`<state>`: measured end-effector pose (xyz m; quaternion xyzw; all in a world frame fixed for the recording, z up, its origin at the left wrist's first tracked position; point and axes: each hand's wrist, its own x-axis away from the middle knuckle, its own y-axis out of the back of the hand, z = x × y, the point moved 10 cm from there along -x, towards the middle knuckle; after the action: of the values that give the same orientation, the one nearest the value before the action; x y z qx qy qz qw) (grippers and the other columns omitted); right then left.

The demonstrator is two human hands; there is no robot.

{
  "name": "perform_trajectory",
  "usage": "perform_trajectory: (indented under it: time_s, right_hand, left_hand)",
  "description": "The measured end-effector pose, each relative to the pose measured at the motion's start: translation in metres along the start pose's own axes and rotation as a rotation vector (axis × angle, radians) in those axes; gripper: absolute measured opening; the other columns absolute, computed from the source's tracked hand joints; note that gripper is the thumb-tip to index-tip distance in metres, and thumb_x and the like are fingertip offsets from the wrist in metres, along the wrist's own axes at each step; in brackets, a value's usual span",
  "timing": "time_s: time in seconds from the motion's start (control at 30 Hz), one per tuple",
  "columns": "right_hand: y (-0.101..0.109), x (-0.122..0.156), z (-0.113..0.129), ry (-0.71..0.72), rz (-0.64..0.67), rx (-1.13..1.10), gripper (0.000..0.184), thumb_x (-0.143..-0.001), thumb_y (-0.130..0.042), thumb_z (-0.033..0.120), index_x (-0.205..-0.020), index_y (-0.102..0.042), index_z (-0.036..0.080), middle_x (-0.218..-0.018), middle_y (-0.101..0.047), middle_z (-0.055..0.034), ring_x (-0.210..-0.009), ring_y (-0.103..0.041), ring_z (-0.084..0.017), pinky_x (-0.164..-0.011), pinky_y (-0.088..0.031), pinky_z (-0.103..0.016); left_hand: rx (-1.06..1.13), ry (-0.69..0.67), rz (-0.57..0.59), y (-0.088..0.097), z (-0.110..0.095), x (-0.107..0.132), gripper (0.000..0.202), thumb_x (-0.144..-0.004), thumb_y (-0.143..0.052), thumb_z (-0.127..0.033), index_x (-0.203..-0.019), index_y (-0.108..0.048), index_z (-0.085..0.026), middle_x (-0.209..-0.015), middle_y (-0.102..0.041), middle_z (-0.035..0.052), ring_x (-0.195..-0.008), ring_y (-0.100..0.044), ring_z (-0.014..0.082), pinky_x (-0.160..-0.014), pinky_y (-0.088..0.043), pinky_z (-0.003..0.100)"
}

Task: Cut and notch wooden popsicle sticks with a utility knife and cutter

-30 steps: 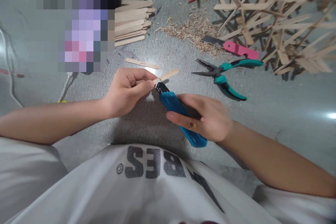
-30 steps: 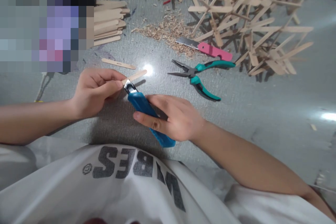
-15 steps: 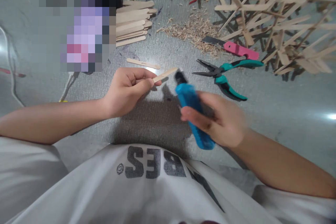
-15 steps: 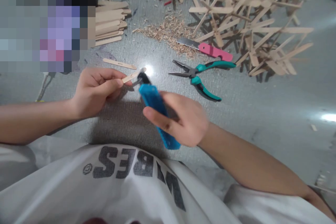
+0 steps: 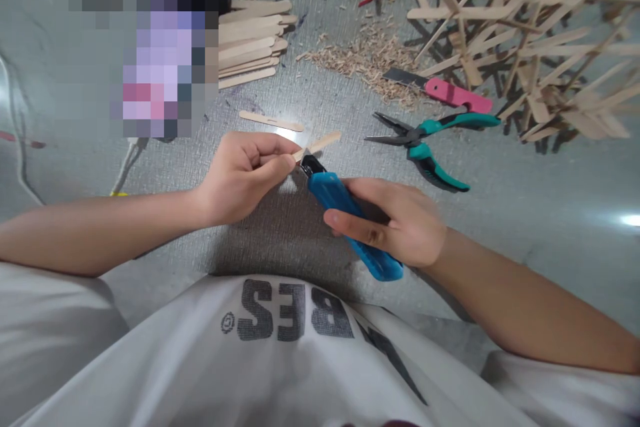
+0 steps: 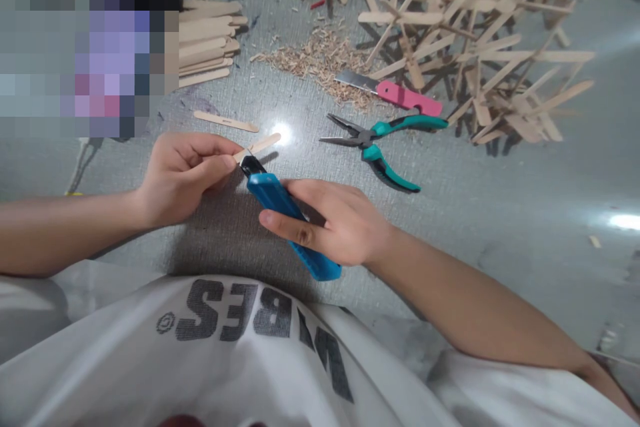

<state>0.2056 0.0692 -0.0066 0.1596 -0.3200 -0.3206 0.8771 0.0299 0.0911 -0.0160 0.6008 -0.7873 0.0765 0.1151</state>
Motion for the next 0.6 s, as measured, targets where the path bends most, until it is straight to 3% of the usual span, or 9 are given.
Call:
perform_trajectory:
  time_s: [0.17,0.37,0.47,0.6]
  right_hand:
    - [0.001,0.004,-0.003,-0.003,-0.022,0.009,0.061,-0.11,-0.059,0.084,-0.089,-0.07,0.028,-0.081,-0.08,-0.0003,-0.079,-0.075,-0.022,-0.075,-0.049,-0.036]
    - [0.022,0.01,-0.003,-0.028,-0.209,-0.142,0.059,-0.113,-0.058,0.081,-0.088,-0.074,0.029,-0.081,-0.081,-0.0023,-0.08,-0.076,-0.024,-0.075,-0.051,-0.038]
    - [0.017,0.009,-0.003,-0.026,-0.163,-0.158,0.059,-0.112,-0.06,0.082,-0.089,-0.074,0.029,-0.08,-0.081,-0.0017,-0.079,-0.076,-0.024,-0.075,-0.051,-0.037]
    - [0.004,0.005,-0.004,-0.004,-0.041,-0.012,0.057,-0.108,-0.066,0.082,-0.091,-0.073,0.028,-0.086,-0.083,-0.0007,-0.08,-0.076,-0.023,-0.076,-0.051,-0.036]
  left_hand:
    - [-0.007,0.009,0.002,0.0,0.002,0.0,0.021,-0.092,-0.071,-0.029,-0.092,-0.084,-0.013,-0.052,-0.038,-0.0085,-0.046,-0.027,0.0058,-0.045,-0.019,0.023]
    - [0.029,0.01,-0.029,0.003,0.004,0.0,0.02,-0.093,-0.073,-0.028,-0.092,-0.084,-0.012,-0.05,-0.04,-0.0082,-0.045,-0.028,0.0065,-0.044,-0.02,0.024]
    - [0.027,-0.007,-0.023,0.002,0.003,0.0,0.019,-0.093,-0.073,-0.028,-0.092,-0.084,-0.013,-0.05,-0.04,-0.0083,-0.045,-0.028,0.0062,-0.044,-0.019,0.024]
    - [0.007,-0.02,-0.017,0.001,0.001,0.0,0.018,-0.092,-0.073,-0.029,-0.091,-0.083,-0.013,-0.051,-0.04,-0.0086,-0.045,-0.029,0.0061,-0.044,-0.02,0.024]
